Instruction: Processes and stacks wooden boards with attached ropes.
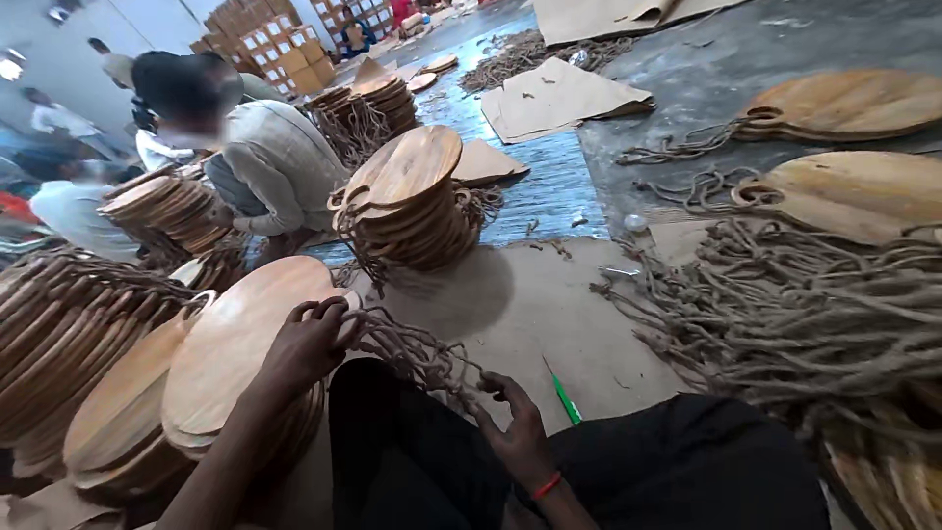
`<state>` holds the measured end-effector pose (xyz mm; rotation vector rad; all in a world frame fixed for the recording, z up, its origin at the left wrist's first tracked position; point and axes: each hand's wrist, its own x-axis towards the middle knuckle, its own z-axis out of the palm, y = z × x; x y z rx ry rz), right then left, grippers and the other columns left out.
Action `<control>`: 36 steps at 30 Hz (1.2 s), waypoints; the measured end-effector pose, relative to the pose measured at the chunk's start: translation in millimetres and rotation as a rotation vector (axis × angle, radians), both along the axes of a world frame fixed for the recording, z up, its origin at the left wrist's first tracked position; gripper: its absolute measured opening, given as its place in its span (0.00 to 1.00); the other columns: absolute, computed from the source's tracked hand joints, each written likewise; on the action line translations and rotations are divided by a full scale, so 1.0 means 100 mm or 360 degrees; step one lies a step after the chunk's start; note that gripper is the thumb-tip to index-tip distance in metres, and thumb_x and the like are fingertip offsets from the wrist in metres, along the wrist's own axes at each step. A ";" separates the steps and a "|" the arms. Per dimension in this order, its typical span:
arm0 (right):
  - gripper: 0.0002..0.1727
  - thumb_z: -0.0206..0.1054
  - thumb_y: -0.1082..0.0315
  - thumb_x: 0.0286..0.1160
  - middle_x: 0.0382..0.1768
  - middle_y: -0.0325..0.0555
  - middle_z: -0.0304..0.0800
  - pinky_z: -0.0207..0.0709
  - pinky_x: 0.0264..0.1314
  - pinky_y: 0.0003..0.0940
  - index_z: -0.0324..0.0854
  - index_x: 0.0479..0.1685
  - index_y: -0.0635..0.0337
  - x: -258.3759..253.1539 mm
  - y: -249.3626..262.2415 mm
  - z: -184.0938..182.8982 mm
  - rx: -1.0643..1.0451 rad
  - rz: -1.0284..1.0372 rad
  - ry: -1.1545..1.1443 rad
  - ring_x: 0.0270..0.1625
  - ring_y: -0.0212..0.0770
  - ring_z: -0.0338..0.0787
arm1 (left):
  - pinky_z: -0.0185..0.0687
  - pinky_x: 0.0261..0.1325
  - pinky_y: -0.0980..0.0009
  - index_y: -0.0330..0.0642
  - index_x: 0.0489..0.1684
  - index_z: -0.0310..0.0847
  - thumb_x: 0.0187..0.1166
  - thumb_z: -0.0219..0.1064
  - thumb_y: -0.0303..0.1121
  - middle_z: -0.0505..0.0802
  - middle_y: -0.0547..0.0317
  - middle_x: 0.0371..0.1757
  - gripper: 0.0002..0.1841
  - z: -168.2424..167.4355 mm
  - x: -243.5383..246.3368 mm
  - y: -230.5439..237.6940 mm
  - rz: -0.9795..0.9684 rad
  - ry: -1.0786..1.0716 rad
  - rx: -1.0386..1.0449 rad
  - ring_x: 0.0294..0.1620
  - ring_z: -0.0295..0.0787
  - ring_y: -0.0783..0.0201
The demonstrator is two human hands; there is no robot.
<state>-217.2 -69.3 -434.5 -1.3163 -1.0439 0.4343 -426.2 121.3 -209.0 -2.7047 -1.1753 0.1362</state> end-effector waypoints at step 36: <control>0.22 0.73 0.56 0.72 0.47 0.55 0.93 0.84 0.57 0.58 0.86 0.61 0.58 -0.39 1.64 0.64 -0.1230 0.0805 -0.0104 0.49 0.53 0.93 | 0.79 0.66 0.34 0.49 0.75 0.78 0.60 0.84 0.40 0.92 0.41 0.58 0.36 -0.89 -0.14 0.82 0.0506 -0.0485 -0.0883 0.61 0.89 0.40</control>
